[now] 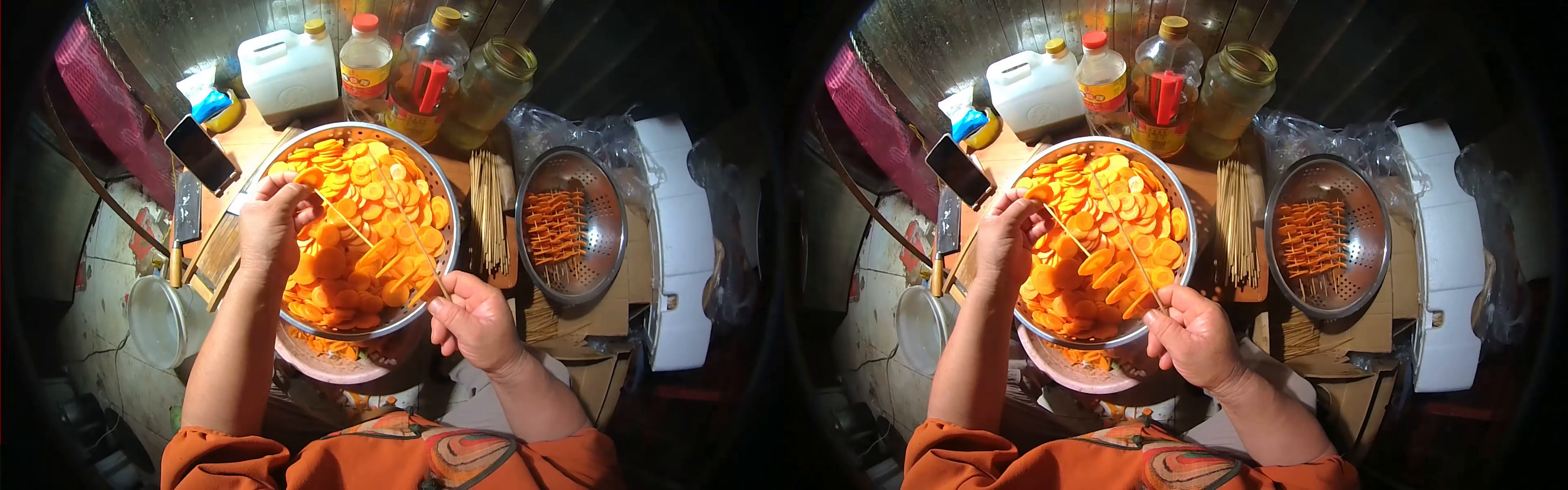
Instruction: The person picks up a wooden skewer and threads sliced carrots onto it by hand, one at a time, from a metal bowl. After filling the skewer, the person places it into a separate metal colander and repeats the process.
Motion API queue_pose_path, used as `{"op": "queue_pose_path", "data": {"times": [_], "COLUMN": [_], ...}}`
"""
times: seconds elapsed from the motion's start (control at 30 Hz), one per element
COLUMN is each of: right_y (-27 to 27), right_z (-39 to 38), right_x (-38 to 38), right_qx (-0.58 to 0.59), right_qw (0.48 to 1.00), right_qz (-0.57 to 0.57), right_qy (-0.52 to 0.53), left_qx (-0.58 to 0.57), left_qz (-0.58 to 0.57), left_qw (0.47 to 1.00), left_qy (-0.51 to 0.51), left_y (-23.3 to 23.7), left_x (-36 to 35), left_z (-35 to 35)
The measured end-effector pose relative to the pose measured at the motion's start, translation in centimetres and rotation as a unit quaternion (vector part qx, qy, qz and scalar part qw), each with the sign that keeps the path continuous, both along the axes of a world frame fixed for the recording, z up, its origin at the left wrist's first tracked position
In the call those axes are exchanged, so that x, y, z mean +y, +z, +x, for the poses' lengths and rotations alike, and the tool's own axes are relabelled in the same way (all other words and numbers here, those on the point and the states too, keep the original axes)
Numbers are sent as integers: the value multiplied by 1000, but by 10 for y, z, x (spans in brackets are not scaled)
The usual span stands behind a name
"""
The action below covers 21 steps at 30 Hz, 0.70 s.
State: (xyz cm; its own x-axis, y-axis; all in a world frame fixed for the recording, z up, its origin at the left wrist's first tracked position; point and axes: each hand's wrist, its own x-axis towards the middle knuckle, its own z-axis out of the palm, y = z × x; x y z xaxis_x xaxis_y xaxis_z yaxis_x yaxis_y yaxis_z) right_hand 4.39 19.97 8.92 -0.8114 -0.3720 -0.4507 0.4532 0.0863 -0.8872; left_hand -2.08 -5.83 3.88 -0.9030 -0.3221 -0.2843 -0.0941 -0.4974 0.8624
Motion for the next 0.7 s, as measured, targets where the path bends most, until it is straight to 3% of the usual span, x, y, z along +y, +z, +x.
{"op": "queue_pose_path", "data": {"times": [0.1, 0.23, 0.47, 0.7], "right_y": [-1, 0, 0, 4], "right_z": [2, 0, -2, -6], "right_x": [-1, -3, 0, 4], "right_qx": [7, 16, 18, 19], "right_qw": [1000, 999, 999, 996], "right_qz": [1, 2, 6, 0], "right_qy": [-8, -35, -48, -82], "left_qx": [-8, -22, -45, -12], "left_qz": [-22, 39, 73, 16], "left_qw": [1000, 995, 992, 994], "left_qy": [-14, -92, -95, -104], "left_y": [4, 6, 14, 15], "left_x": [15, 44, 66, 67], "left_z": [7, 21, 30, 23]}}
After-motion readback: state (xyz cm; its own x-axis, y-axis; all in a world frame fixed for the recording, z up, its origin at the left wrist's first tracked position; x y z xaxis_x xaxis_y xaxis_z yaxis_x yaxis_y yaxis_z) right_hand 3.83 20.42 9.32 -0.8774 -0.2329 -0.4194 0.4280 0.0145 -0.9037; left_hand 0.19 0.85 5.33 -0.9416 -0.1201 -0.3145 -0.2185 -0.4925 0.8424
